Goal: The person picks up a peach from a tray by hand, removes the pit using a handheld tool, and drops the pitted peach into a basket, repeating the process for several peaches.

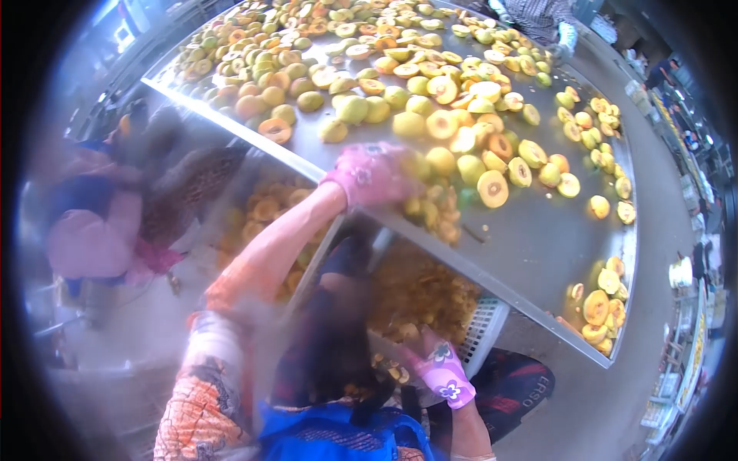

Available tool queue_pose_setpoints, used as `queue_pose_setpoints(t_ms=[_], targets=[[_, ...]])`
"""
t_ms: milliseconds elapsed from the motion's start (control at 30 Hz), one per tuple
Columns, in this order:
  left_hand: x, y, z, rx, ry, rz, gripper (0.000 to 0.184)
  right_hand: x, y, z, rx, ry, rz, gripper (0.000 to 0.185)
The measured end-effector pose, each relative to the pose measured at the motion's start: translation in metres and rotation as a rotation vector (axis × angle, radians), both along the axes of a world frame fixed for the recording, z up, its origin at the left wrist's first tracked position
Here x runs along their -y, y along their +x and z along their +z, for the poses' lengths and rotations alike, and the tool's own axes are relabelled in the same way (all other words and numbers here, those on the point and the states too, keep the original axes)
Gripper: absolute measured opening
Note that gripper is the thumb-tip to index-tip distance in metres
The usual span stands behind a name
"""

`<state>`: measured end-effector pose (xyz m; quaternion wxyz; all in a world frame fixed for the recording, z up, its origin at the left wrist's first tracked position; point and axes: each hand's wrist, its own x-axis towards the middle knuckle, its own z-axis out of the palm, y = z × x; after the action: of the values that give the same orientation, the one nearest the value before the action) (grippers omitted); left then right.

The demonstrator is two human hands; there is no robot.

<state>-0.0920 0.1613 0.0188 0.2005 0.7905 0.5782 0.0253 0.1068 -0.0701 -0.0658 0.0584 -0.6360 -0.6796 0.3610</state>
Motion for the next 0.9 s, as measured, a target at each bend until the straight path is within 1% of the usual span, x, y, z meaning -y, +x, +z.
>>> queue_pose_setpoints(t_ms=[33, 67, 100, 133, 167, 200, 233, 267, 300, 333, 367, 400, 433, 467, 533, 600, 667, 700, 733, 767, 800, 833, 867, 900], targets=[[0.006, 0.005, 0.000, 0.120, 0.023, -0.090, 0.059, -0.006, 0.004, 0.017, -0.049, -0.094, -0.035, 0.062], [0.005, 0.008, 0.001, 0.237, 0.048, -0.179, 0.061, -0.004, 0.014, 0.025, 0.041, 0.115, -0.037, 0.059], [0.000, 0.005, 0.003, 0.460, -0.034, -0.220, 0.061, -0.016, 0.027, 0.044, -0.051, 0.001, -0.122, 0.056], [-0.015, -0.006, -0.002, 0.639, -0.020, -0.225, 0.058, -0.036, 0.042, 0.068, -0.149, -0.112, -0.207, 0.054], [-0.036, -0.019, -0.005, 0.815, -0.004, -0.230, 0.055, -0.052, 0.055, 0.091, -0.066, -0.010, -0.211, 0.053], [-0.050, -0.029, -0.002, 0.823, 0.190, -0.089, 0.049, -0.072, 0.069, 0.107, 0.019, 0.089, -0.212, 0.054], [-0.079, -0.050, -0.005, 0.647, 0.374, 0.000, 0.049, -0.098, 0.084, 0.113, 0.031, 0.155, -0.255, 0.052], [-0.117, -0.080, -0.023, 0.642, 0.488, -0.057, 0.049, -0.129, 0.104, 0.113, 0.042, 0.213, -0.294, 0.050], [-0.143, -0.101, -0.035, 0.250, 0.564, 0.242, 0.051, -0.166, 0.137, 0.100, 0.202, 0.236, -0.332, 0.061], [-0.138, -0.097, -0.020, 0.075, 0.453, 0.428, 0.057, -0.201, 0.167, 0.090, 0.303, 0.300, -0.371, 0.074], [-0.174, -0.130, -0.047, 0.023, 0.330, 0.163, 0.047, -0.234, 0.179, 0.090, 0.420, 0.351, -0.383, 0.081], [-0.197, -0.126, -0.058, 0.016, 0.319, 0.161, 0.047, -0.266, 0.201, 0.076, 0.444, 0.435, -0.450, 0.083], [-0.211, -0.122, -0.070, 0.138, 0.267, 0.311, 0.042, -0.303, 0.232, 0.059, 0.456, 0.467, -0.449, 0.083], [-0.221, -0.118, -0.079, 0.255, 0.211, 0.462, 0.042, -0.334, 0.249, 0.043, 0.466, 0.494, -0.448, 0.083], [-0.236, -0.103, -0.095, -0.319, 0.536, -0.154, 0.049, -0.366, 0.233, 0.041, 0.573, 0.489, -0.313, 0.079], [-0.239, -0.071, -0.097, -0.114, 0.694, -0.457, 0.046, -0.380, 0.205, 0.037, 0.508, 0.543, -0.236, 0.071], [-0.228, -0.022, -0.092, -0.151, 0.645, -0.585, 0.044, -0.379, 0.178, 0.036, 0.417, 0.536, -0.168, 0.068], [-0.182, 0.017, -0.054, 0.139, 0.114, 0.037, 0.053, -0.374, 0.173, 0.038, 0.434, 0.518, -0.138, 0.066], [-0.172, 0.024, -0.059, 0.136, 0.101, 0.035, 0.053, -0.366, 0.175, 0.036, 0.433, 0.505, -0.139, 0.066], [-0.165, 0.028, -0.063, 0.165, 0.074, -0.012, 0.059, -0.357, 0.178, 0.037, 0.454, 0.503, -0.143, 0.066], [-0.151, 0.034, -0.056, 0.193, 0.051, -0.056, 0.067, -0.347, 0.181, 0.039, 0.473, 0.507, -0.146, 0.065], [-0.131, 0.043, -0.054, 0.149, 0.132, -0.038, 0.065, -0.333, 0.182, 0.037, 0.473, 0.514, -0.164, 0.063], [-0.115, 0.052, -0.051, 0.154, 0.135, -0.037, 0.065, -0.320, 0.186, 0.036, 0.478, 0.518, -0.162, 0.063], [-0.104, 0.061, -0.048, 0.124, 0.095, -0.075, 0.067, -0.306, 0.189, 0.036, 0.399, 0.512, -0.116, 0.061]])
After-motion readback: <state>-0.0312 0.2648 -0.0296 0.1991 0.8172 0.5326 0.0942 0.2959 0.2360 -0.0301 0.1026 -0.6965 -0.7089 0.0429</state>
